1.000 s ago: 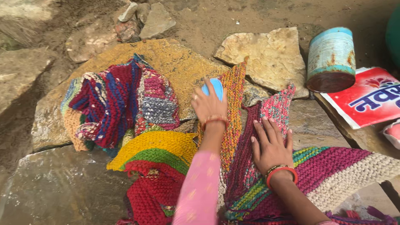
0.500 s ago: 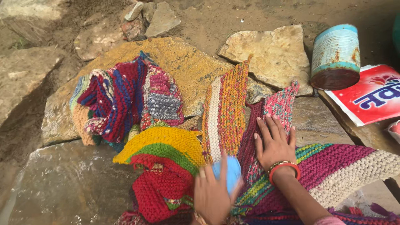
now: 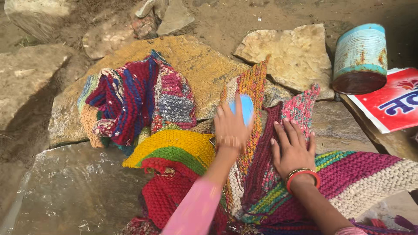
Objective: The person scrubs a multi-colored knitted rug with a blue brush on stone slabs, using water from a nearby bucket and a soap packet.
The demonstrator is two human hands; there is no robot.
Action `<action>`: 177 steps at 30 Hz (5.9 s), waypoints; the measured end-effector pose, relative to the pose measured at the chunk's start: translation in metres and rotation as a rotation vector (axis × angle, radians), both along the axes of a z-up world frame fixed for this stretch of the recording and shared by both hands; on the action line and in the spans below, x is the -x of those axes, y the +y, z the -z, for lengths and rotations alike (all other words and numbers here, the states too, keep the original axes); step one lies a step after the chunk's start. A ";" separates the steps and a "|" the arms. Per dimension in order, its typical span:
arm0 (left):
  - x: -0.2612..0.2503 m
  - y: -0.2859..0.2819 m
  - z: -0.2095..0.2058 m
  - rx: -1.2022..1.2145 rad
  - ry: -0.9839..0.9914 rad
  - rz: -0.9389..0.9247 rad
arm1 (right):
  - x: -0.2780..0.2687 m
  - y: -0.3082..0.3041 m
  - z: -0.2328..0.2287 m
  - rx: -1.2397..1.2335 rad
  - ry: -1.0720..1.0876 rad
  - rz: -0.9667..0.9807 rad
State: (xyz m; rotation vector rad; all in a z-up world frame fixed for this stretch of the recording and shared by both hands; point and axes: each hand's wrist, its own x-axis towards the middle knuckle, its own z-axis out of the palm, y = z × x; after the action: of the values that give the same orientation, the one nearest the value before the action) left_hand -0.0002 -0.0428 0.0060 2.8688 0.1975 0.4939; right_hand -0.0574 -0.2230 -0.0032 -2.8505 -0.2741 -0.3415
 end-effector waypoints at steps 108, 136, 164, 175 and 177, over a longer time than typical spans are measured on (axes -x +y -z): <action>0.036 0.048 -0.111 0.245 0.320 0.055 | 0.234 0.017 0.072 0.315 1.049 -0.178; -0.050 -0.050 0.001 -0.045 0.140 0.057 | 0.096 -0.031 0.004 0.058 -0.015 -0.118; 0.129 -0.025 -0.023 0.060 0.248 0.443 | 0.055 -0.002 -0.003 -0.036 -0.024 0.065; -0.074 -0.070 0.009 -0.123 0.068 -0.016 | 0.050 0.001 -0.009 -0.022 0.009 0.065; -0.060 -0.064 0.003 -0.031 0.118 0.020 | 0.055 -0.002 -0.014 -0.033 0.031 0.076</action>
State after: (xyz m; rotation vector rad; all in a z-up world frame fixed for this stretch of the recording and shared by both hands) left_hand 0.0593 -0.1072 0.0027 2.9298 0.1818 0.3271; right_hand -0.1123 -0.2246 0.0109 -2.8366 -0.1535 -0.3128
